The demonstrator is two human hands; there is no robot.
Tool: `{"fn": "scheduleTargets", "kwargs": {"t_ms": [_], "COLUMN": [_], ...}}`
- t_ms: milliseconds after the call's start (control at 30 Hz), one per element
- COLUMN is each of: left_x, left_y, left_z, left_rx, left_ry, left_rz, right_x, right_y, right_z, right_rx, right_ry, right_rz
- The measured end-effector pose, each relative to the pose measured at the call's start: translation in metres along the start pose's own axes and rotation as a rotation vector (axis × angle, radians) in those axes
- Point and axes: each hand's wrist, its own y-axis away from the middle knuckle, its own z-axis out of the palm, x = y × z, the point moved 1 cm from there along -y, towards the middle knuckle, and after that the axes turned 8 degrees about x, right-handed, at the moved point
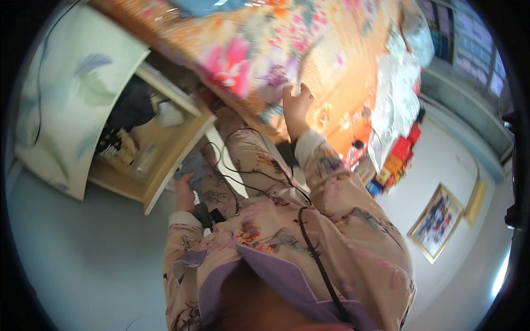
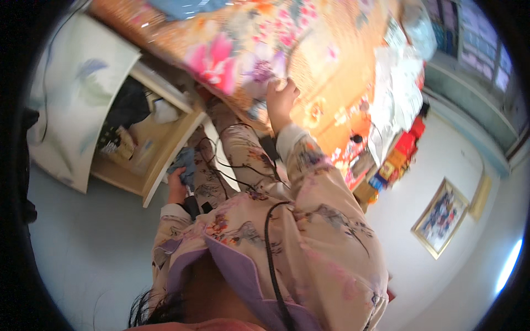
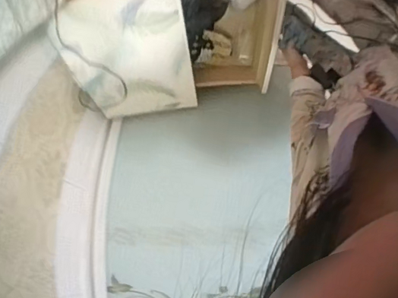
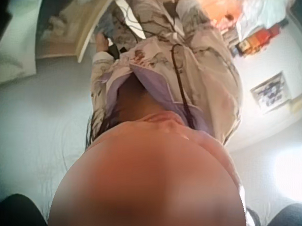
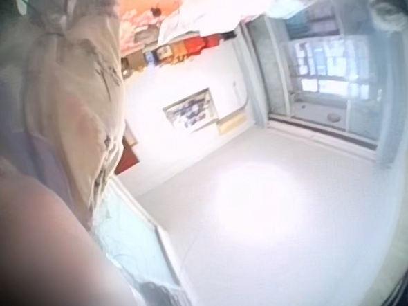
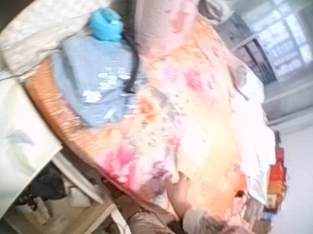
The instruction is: The person wipes the inside of a nightstand drawer and its top surface with a blue cloth, then places a small fan and a cap into the drawer. The person also wipes the top of the nightstand and moves items on the bed.
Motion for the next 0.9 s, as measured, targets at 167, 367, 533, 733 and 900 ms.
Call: {"fn": "scheduleTargets", "kwargs": {"t_ms": [167, 367, 533, 733, 900], "left_x": [-0.003, 0.000, -0.006, -0.004, -0.009], "left_y": [-0.020, -0.015, 0.011, 0.029, 0.027], "left_z": [-0.020, -0.013, 0.031, 0.065, 0.053], "left_rx": [-0.176, -0.032, 0.059, 0.136, -0.042], "left_ry": [-0.330, -0.392, -0.148, 0.155, -0.057], "left_rz": [0.128, 0.052, 0.069, 0.089, 0.125], "right_x": [0.046, 0.017, -0.049, -0.083, -0.108], "right_y": [-0.053, 0.010, 0.096, 0.176, 0.220], "right_z": [0.003, 0.002, -0.011, 0.027, 0.067], "right_rx": [0.005, -0.214, -0.765, -1.121, -1.036], "right_ry": [0.208, 0.029, -0.179, -0.218, -0.357], "right_rz": [0.182, -0.417, -0.900, -1.155, -1.191]}}
